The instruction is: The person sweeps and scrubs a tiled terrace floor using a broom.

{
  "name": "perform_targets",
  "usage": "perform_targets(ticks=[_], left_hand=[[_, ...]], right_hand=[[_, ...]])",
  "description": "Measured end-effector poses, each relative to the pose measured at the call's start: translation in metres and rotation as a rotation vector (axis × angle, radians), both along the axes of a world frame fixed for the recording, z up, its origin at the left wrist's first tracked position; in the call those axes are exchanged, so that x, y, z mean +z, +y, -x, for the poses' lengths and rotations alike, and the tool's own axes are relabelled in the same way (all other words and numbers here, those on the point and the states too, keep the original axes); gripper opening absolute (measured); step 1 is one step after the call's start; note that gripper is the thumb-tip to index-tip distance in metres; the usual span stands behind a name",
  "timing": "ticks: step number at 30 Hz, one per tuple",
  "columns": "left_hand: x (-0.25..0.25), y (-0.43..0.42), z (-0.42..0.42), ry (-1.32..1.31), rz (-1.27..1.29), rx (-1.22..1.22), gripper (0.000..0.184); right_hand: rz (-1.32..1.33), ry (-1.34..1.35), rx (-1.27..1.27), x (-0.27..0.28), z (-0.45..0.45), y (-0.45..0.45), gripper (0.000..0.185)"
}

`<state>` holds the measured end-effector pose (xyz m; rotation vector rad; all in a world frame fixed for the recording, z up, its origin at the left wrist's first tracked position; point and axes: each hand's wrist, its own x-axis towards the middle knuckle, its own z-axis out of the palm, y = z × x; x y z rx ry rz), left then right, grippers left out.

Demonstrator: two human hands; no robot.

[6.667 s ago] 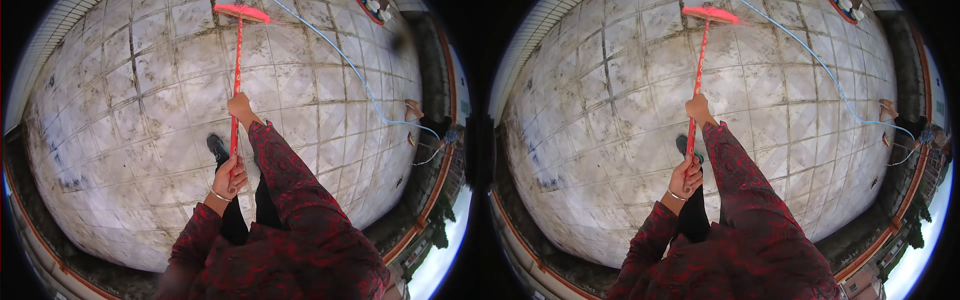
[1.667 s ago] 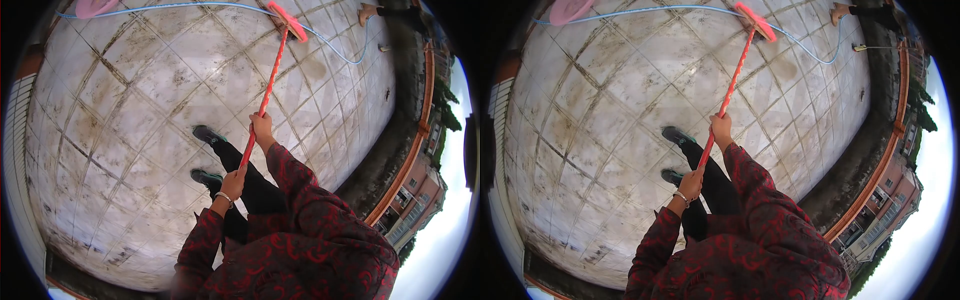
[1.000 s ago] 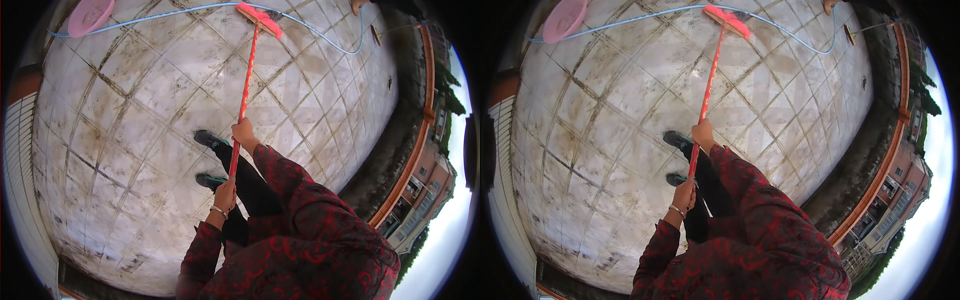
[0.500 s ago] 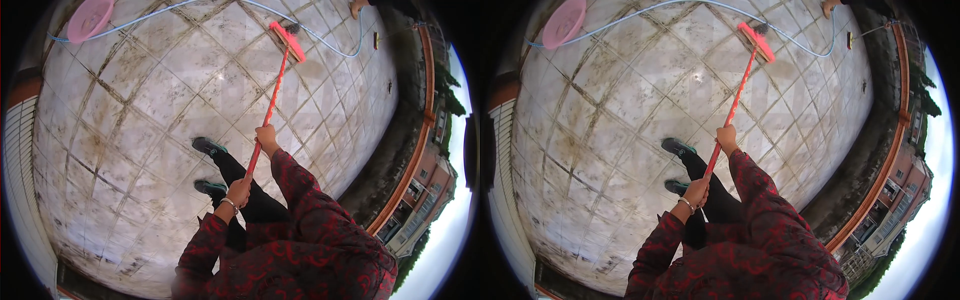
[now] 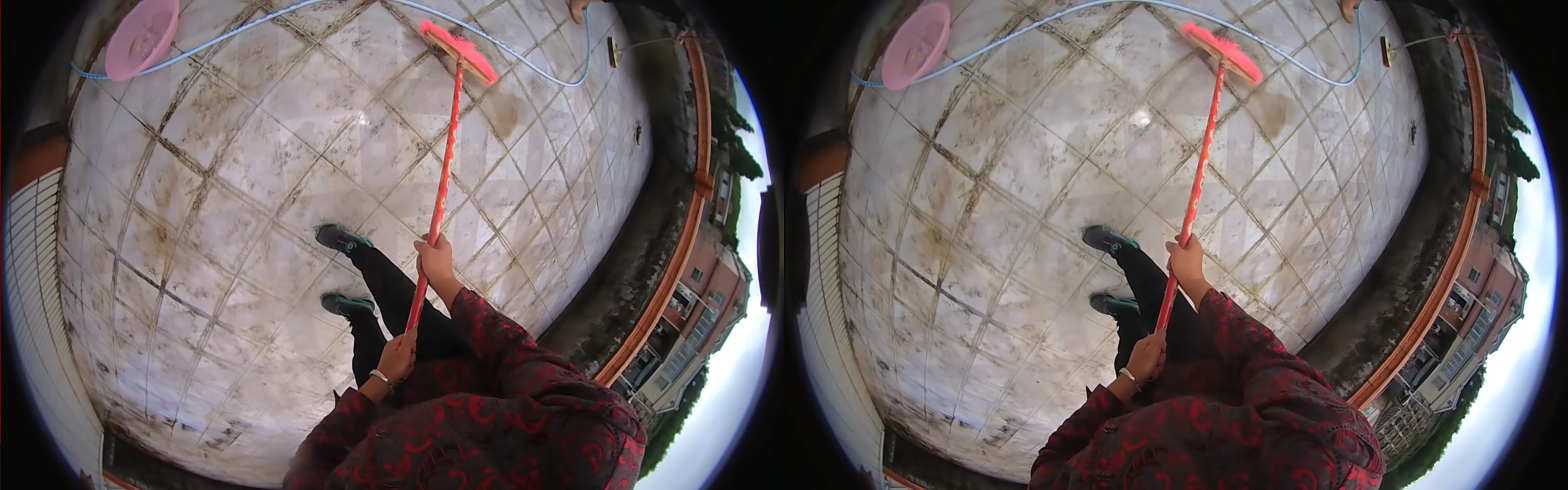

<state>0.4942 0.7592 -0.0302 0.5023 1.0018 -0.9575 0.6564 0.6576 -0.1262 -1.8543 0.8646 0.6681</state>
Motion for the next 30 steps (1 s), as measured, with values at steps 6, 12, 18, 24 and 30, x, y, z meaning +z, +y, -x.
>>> perform_targets(ticks=[6,12,18,24,30], left_hand=[[-0.002,0.002,-0.047,-0.036,0.035,-0.046,0.045],[-0.037,0.023,-0.086,0.033,0.014,-0.010,0.046],[-0.031,0.020,-0.065,0.087,-0.015,0.152,0.047],[-0.022,0.009,-0.056,0.094,0.057,0.332,0.048],[-0.038,0.020,-0.083,0.057,-0.001,0.169,0.050]], right_hand=[[-0.051,-0.023,-0.050,-0.006,-0.040,-0.015,0.022],[0.094,0.060,0.120,-0.070,-0.084,0.006,0.020],[0.100,0.071,0.354,-0.053,-0.080,0.056,0.021],[0.026,0.050,0.553,-0.046,-0.073,0.084,0.021],[0.067,0.018,0.405,-0.067,-0.094,0.062,0.020]])
